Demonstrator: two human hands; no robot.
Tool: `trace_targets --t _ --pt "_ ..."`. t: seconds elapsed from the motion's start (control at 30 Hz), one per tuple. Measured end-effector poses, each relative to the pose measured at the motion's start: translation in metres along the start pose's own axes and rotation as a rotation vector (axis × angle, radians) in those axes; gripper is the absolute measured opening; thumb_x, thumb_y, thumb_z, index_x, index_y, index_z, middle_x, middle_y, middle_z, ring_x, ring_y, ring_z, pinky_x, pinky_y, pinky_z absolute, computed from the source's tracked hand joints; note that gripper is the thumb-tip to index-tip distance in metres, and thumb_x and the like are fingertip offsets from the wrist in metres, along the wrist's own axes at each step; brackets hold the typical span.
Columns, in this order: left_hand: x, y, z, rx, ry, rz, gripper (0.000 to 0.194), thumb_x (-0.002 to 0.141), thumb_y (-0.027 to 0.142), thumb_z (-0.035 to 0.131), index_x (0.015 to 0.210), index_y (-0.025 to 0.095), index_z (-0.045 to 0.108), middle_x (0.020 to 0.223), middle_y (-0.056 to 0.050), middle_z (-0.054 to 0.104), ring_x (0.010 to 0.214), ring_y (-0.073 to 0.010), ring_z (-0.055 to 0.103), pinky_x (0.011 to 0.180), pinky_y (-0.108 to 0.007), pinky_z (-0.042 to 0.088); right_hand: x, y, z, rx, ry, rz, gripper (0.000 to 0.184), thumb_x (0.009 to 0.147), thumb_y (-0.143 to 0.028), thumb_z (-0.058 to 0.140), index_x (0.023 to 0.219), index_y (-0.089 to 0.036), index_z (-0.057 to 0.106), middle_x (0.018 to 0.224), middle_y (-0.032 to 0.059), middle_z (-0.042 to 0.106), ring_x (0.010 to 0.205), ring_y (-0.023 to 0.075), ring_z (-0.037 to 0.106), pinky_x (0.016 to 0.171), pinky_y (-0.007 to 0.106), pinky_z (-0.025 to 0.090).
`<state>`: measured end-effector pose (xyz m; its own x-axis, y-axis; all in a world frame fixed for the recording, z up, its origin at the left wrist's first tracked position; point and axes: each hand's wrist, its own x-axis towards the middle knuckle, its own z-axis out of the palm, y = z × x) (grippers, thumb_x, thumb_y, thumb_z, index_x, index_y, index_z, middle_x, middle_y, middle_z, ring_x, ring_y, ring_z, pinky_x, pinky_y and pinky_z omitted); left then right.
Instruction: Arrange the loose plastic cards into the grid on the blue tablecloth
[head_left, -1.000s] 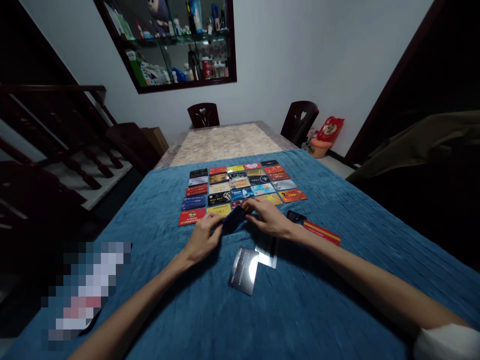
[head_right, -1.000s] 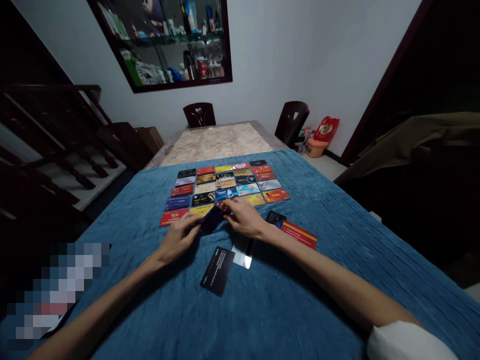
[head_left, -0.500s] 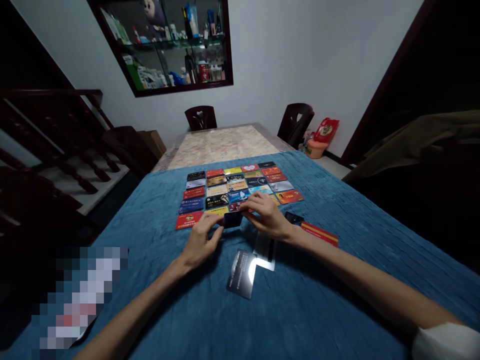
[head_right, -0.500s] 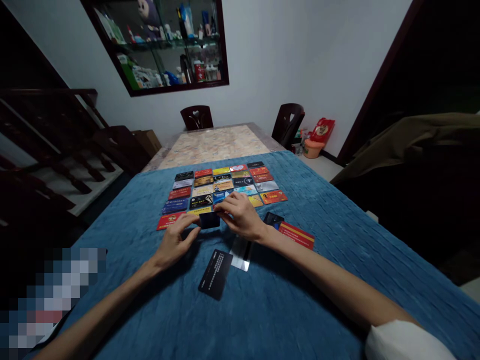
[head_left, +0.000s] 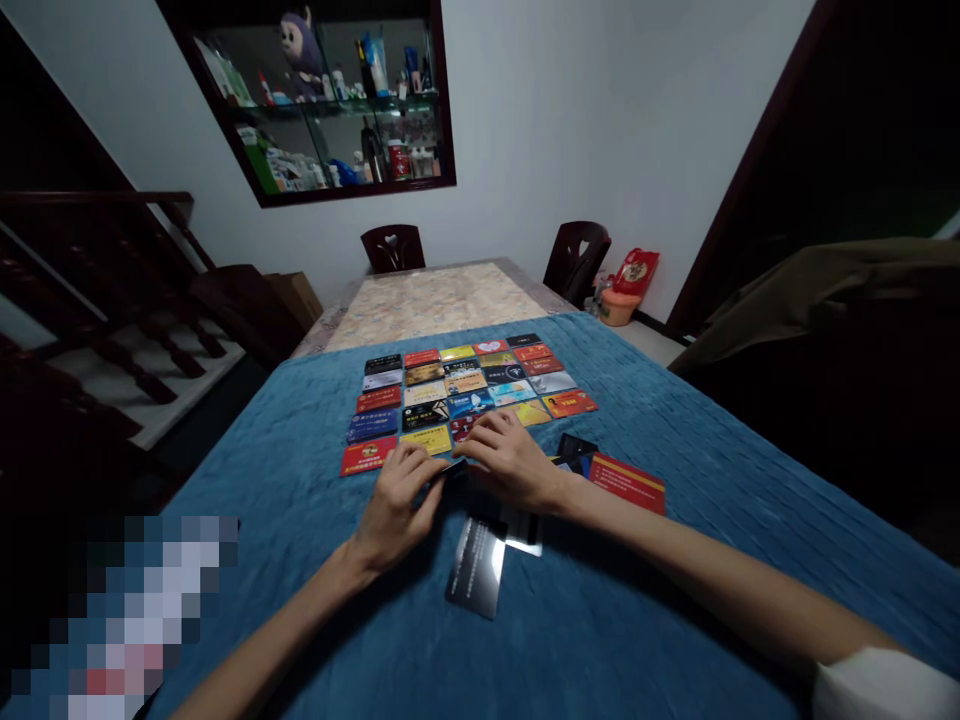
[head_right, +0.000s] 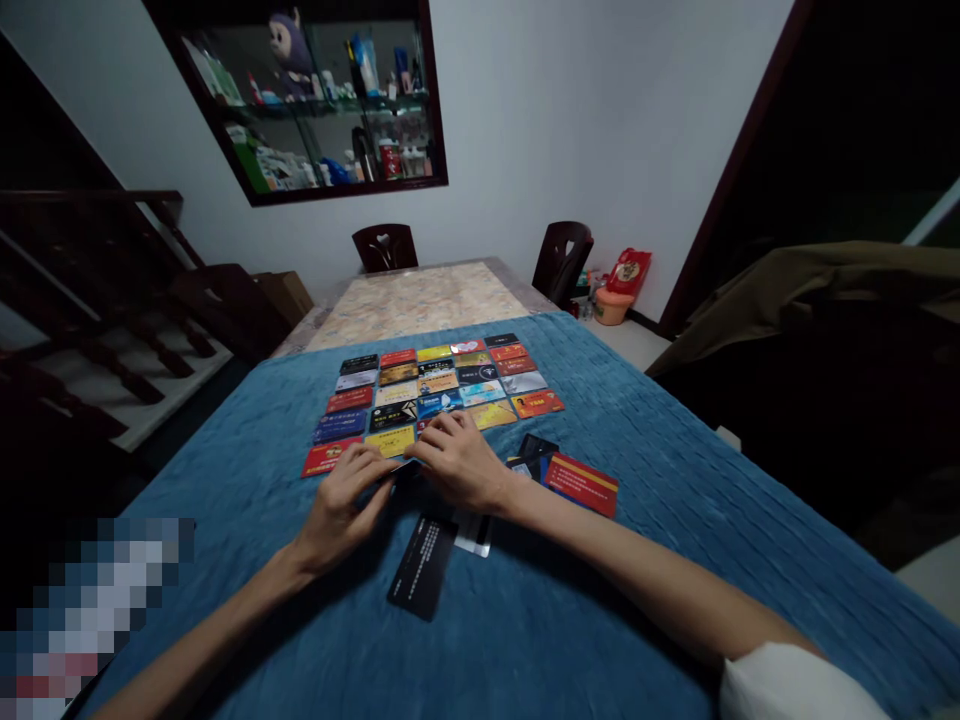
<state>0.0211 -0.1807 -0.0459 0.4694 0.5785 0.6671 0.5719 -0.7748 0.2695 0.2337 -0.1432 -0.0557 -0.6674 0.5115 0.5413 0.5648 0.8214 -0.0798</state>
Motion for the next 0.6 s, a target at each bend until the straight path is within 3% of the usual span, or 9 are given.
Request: trace_targets --t 0.27,0.47,0.6 --pt "-0.003 0.004 -0.001 0.056 0.080 0.048 0.015 0.090 0.010 0.054 0.097 0.019 0.063 0.082 -0.004 0.067 0.086 -0.0201 0.059 0.076 -0.034 0.052 -0.001 -0.004 0.000 0.000 -0.284 0.183 0.049 0.086 -0.031 0.069 0.130 -0.016 0.053 0.125 0.0134 0.063 0.113 0.0307 0.047 0.091 0.046 0.035" --pt "-0.010 0.014 0.002 0.113 0.076 0.050 0.013 0.087 0.008 0.051 0.085 0.019 0.058 0.076 -0.004 0.063 0.083 -0.0207 0.058 0.072 -0.035 0.052 -0.003 -0.005 -0.001 -0.027 -0.388 0.223 0.029 0.092 -0.038 0.062 0.112 -0.018 0.060 0.119 0.0118 0.064 0.114 0.0310 0.047 0.090 0.046 0.035" --pt "-0.011 0.018 0.003 0.107 0.076 0.110 0.015 0.084 0.005 0.051 0.083 0.020 0.054 0.075 -0.004 0.062 0.083 -0.0208 0.057 0.074 -0.035 0.051 -0.005 -0.004 0.001 -0.076 -0.389 0.196 0.026 0.094 -0.038 0.058 0.110 -0.019 0.059 0.118 0.0124 0.064 0.113 0.0310 0.047 0.091 0.046 0.034"
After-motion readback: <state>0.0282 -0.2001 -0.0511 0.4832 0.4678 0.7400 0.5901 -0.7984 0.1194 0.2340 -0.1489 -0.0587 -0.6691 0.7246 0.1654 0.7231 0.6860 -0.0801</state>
